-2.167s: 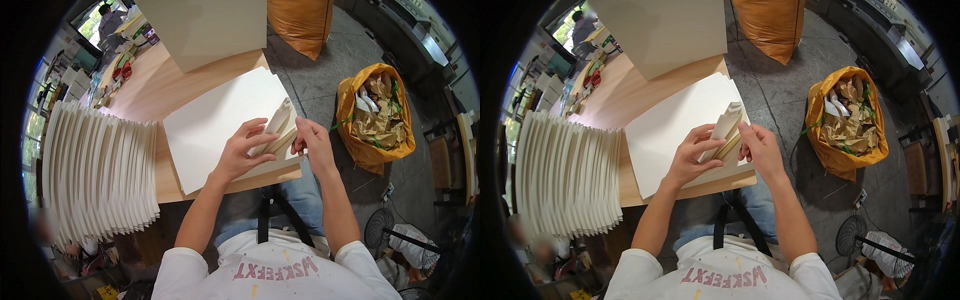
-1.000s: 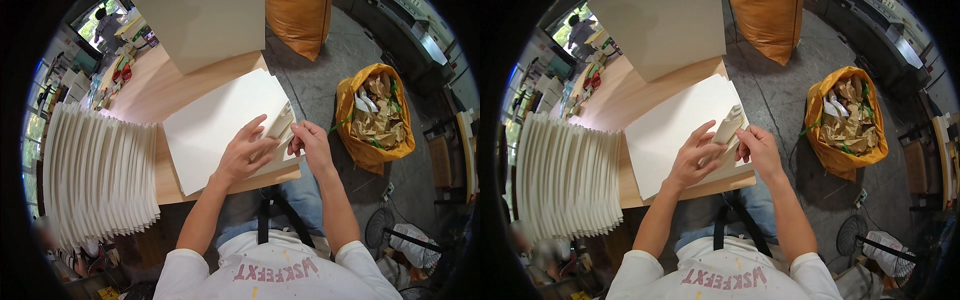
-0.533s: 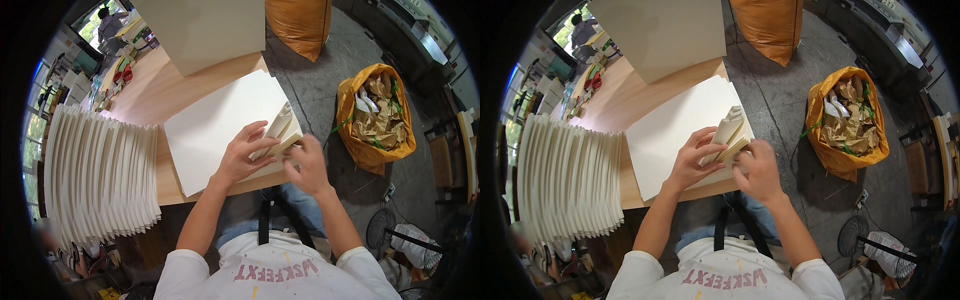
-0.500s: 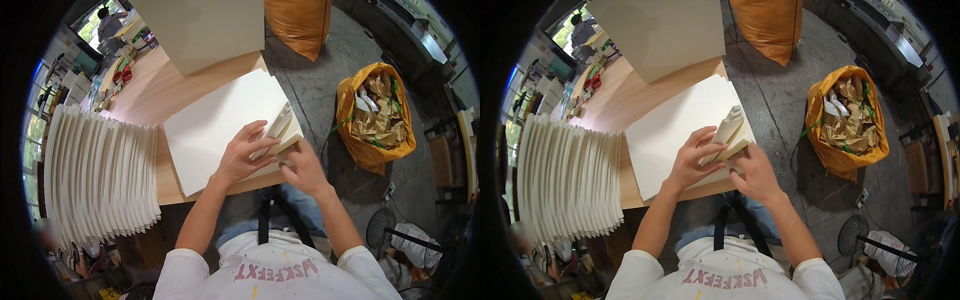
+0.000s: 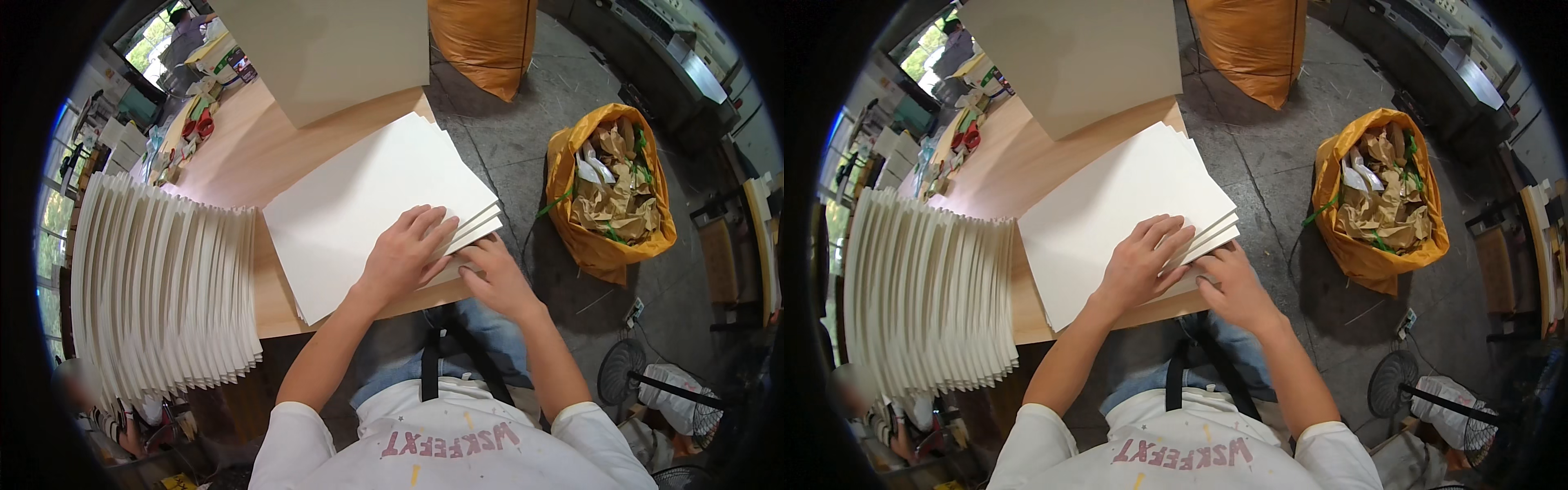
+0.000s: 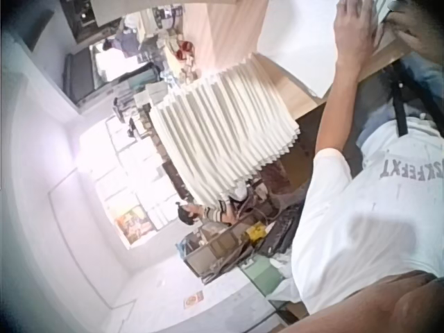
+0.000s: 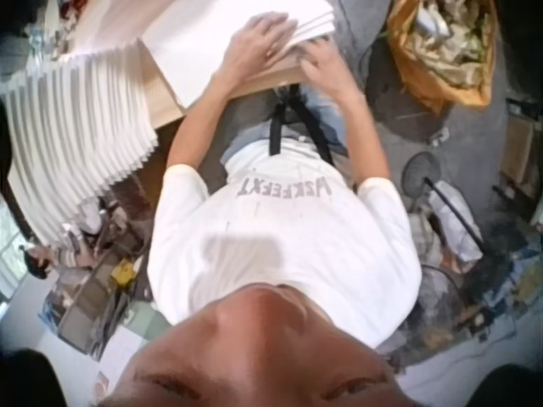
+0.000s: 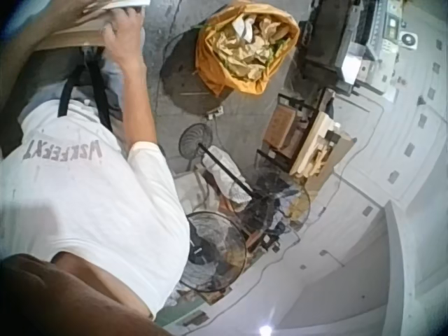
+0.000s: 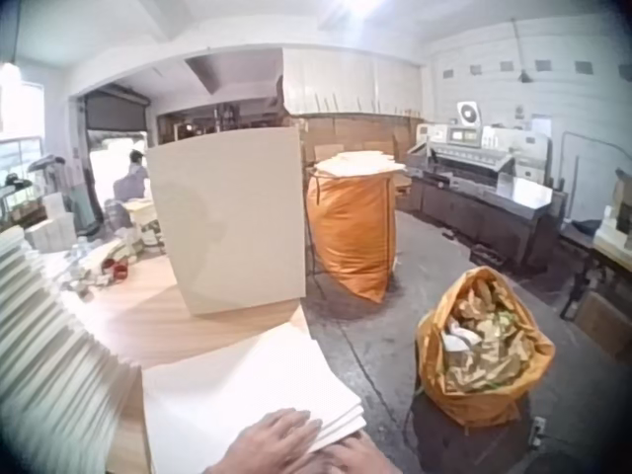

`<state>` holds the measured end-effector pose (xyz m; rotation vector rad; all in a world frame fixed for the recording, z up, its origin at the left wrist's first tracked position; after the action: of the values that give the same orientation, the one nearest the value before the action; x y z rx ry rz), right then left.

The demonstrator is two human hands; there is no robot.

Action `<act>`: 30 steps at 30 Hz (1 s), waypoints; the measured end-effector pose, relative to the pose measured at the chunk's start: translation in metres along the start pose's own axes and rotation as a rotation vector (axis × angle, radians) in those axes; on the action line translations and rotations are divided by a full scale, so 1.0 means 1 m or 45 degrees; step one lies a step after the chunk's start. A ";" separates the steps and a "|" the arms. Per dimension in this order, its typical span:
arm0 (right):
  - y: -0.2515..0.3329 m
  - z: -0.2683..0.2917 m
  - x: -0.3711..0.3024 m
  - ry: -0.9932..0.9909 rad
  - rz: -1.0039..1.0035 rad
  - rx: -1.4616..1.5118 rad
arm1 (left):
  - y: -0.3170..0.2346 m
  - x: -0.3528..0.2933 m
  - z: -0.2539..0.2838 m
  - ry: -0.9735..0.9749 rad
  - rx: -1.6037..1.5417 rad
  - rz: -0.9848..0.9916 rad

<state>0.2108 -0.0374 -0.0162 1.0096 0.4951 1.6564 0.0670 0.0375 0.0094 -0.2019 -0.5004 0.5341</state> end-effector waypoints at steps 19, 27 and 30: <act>-0.044 0.010 0.011 -0.415 -0.697 1.069 | 0.007 0.002 0.011 -0.045 -0.360 0.081; -0.030 0.016 0.026 -0.282 -0.614 0.810 | 0.012 0.003 0.013 -0.119 -0.391 0.093; -0.025 0.018 0.029 -0.226 -0.646 0.897 | 0.013 0.003 0.013 -0.133 -0.433 0.095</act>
<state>0.2378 -0.0052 -0.0143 1.3749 1.1533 0.9289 0.0568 0.0505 0.0175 -0.5212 -0.6866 0.5319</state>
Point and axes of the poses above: each hand's wrist, its own x-axis towards the middle knuckle, its own z-axis out of the back of the hand, y = z × x, the point moved 8 cm from there along x, towards the middle knuckle, and after that the axes turned 4 degrees about z, right-handed, at the moved point
